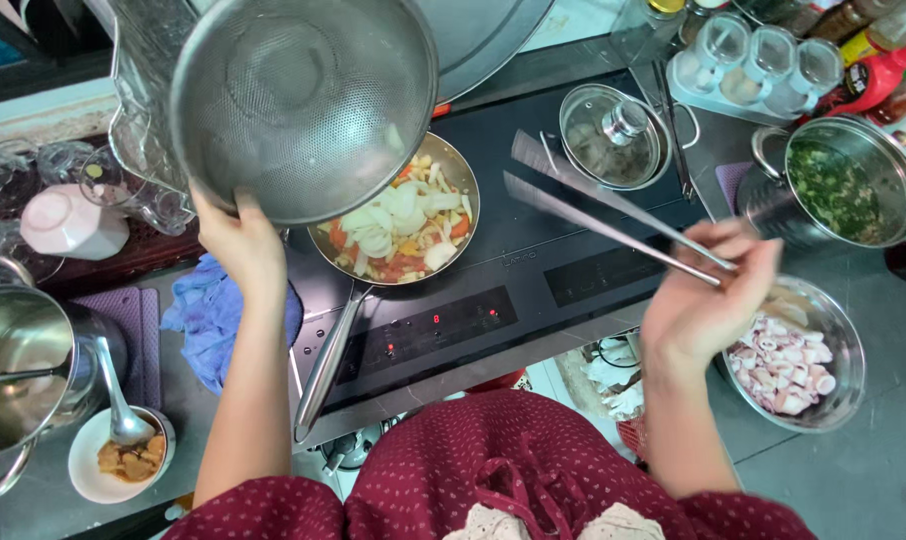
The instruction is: The person adds vegetables and seasoning to a pan on a stove and stirs the ingredients with chopsticks.
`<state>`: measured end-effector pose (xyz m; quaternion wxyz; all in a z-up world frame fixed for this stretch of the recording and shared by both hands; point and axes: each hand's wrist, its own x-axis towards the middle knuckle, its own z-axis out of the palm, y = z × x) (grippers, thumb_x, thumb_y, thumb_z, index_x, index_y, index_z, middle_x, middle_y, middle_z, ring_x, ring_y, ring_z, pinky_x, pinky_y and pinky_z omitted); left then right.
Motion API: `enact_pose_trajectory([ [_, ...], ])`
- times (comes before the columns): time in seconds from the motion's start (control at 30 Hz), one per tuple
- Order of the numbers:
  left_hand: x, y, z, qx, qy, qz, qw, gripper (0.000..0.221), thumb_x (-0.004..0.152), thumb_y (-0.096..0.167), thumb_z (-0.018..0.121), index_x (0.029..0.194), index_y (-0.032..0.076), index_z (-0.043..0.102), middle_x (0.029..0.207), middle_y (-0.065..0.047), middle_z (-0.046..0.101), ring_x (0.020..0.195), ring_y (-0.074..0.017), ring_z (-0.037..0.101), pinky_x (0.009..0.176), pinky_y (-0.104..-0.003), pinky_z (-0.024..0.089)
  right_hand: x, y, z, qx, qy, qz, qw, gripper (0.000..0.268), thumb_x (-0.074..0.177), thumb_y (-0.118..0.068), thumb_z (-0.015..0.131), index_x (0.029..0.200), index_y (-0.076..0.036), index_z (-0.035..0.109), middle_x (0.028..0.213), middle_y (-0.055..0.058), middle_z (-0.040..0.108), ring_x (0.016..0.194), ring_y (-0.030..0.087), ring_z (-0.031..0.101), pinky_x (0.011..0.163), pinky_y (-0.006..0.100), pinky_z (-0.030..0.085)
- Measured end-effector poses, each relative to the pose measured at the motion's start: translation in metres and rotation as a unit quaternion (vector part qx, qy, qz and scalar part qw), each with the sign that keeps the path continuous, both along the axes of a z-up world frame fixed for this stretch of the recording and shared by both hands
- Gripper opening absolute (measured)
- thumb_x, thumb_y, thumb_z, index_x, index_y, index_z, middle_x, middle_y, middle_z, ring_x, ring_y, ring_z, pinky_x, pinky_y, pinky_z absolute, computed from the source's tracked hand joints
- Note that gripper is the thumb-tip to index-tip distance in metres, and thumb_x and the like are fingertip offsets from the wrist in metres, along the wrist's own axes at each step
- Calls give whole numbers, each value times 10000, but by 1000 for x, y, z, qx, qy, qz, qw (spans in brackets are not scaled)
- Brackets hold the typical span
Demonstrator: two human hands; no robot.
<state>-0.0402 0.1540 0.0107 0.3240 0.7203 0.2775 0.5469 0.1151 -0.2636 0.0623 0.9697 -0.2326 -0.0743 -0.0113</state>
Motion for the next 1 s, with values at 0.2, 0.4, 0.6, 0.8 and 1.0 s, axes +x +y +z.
enact_pose_trajectory([
  [0.2,-9,-15,15,-88,2,9,996,463,1051,-1,590,1499,54,486,1220,-220,764,1033,-296,756,958,-349,556,23,131,16,-688,-404,-51,601,185,993,-181,723,1162,-113,754,1056,109,734,971,267,723,836,374,580],
  [0.4,-9,-48,44,17,-18,-40,999,537,1080,-84,489,1589,79,445,1531,-175,610,1368,-280,678,1110,-350,516,38,296,-30,-816,-336,-20,470,465,769,-326,780,1037,32,652,921,223,725,870,411,716,731,491,571],
  [0.6,1,-39,36,71,-2,-20,997,589,1027,-127,493,1571,98,473,1546,-168,584,1416,-331,621,1149,-365,503,47,318,-97,-812,-363,-5,456,179,785,-79,656,915,0,751,900,245,736,845,397,736,732,472,589],
  [0.8,18,-17,37,79,54,-5,995,675,948,-159,501,1570,103,498,1493,-185,627,1341,-312,654,1125,-374,499,22,250,-109,-829,-411,8,378,170,790,-76,674,960,-78,660,871,155,720,855,368,739,728,477,595],
  [1.0,-33,-22,9,-293,67,-196,933,376,996,14,650,1363,-35,580,1102,-88,636,875,-231,547,678,-341,435,-39,104,-28,-797,-325,22,509,275,827,-196,751,1067,-106,654,927,136,720,846,391,704,706,523,556],
])
